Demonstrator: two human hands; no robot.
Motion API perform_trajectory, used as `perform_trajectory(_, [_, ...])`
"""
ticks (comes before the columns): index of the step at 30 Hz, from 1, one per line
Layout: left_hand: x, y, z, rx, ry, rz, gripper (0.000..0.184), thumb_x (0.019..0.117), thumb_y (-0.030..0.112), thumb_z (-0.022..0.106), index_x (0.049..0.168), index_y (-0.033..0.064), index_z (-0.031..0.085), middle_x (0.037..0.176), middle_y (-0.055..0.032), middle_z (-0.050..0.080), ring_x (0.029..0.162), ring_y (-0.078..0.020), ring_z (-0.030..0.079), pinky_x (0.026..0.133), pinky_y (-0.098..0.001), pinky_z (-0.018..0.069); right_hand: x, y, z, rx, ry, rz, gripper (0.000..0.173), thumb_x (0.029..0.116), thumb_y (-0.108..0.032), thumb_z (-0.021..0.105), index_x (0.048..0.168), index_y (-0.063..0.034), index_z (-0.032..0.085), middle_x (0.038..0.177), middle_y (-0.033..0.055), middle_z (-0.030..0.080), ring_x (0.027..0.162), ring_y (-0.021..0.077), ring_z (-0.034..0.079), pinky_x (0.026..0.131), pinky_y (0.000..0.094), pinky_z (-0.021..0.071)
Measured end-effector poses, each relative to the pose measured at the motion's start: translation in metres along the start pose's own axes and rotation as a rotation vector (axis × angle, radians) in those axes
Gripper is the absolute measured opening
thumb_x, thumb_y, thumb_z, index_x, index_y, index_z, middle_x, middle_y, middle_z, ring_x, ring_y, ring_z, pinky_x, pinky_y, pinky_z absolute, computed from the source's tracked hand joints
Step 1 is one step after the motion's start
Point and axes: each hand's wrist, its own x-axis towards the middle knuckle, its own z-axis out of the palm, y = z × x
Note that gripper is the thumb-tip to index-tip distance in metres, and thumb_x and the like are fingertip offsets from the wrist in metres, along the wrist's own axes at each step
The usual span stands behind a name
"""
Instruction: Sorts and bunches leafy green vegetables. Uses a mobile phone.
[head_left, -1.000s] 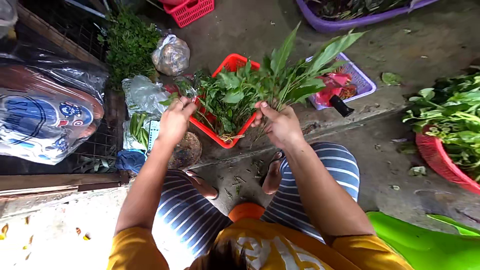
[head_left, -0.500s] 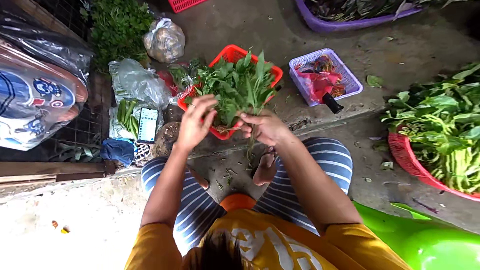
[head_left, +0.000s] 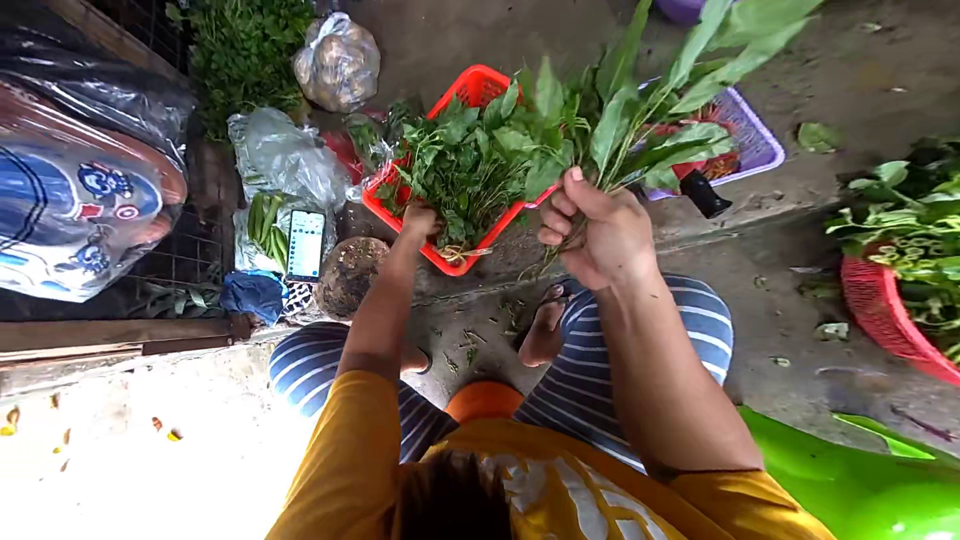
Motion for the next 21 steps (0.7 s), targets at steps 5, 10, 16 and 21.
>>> perform_trajectory(5, [-0.001,-0.002,-0.002,0.065,-0.162,0.107,0.046,0.104,-0.001,0.047,0.149,-0.0009,0.04,0.14,-0.0219,0.055,0.109,-0.0274,0.066,0.091,-0.043,0.0563,0.0,-0.005,-0.007,0.026,-0.085,-0.002,0.021,0.1066,-0.016,0.048,0.089,-0.0123,0.059,0.063,-0.0032,0.048,0.048,0.0054,0.043,0.047,0.0183,0.0431])
perform_trajectory(10, [0.007,0.025,-0.039,0.725,0.084,0.227,0.041,0.0934,-0.001,0.057,0.135,-0.0004,0.06,0.133,-0.0251,0.063,0.123,-0.0414,0.062,0.103,-0.0615,0.0485,-0.001,-0.006,-0.012,0.033,-0.083,-0.043,0.02,0.1052,-0.014,0.049,0.088,-0.0122,0.059,0.063,-0.0028,0.049,0.048,0.0057,0.045,0.047,0.0189,0.0446])
perform_trajectory(16, [0.033,0.036,-0.043,1.143,0.01,0.079,0.041,0.1005,0.018,0.061,0.131,-0.0086,0.058,0.135,-0.0329,0.058,0.13,-0.0495,0.054,0.103,-0.0696,0.0436,0.0,-0.004,-0.008,-0.013,-0.027,-0.048,0.018,0.1046,-0.013,0.051,0.089,-0.0127,0.059,0.062,-0.0032,0.048,0.048,0.0059,0.044,0.047,0.0192,0.0435])
perform_trajectory(21, [0.037,0.053,-0.086,0.842,-0.104,0.164,0.031,0.092,0.003,0.068,0.119,-0.0103,0.065,0.119,-0.0289,0.067,0.113,-0.0403,0.065,0.103,-0.0585,0.0482,0.002,-0.002,-0.005,-0.03,-0.03,-0.047,0.02,0.1039,-0.011,0.05,0.086,-0.0128,0.06,0.061,-0.0034,0.048,0.048,0.0057,0.044,0.048,0.0192,0.043])
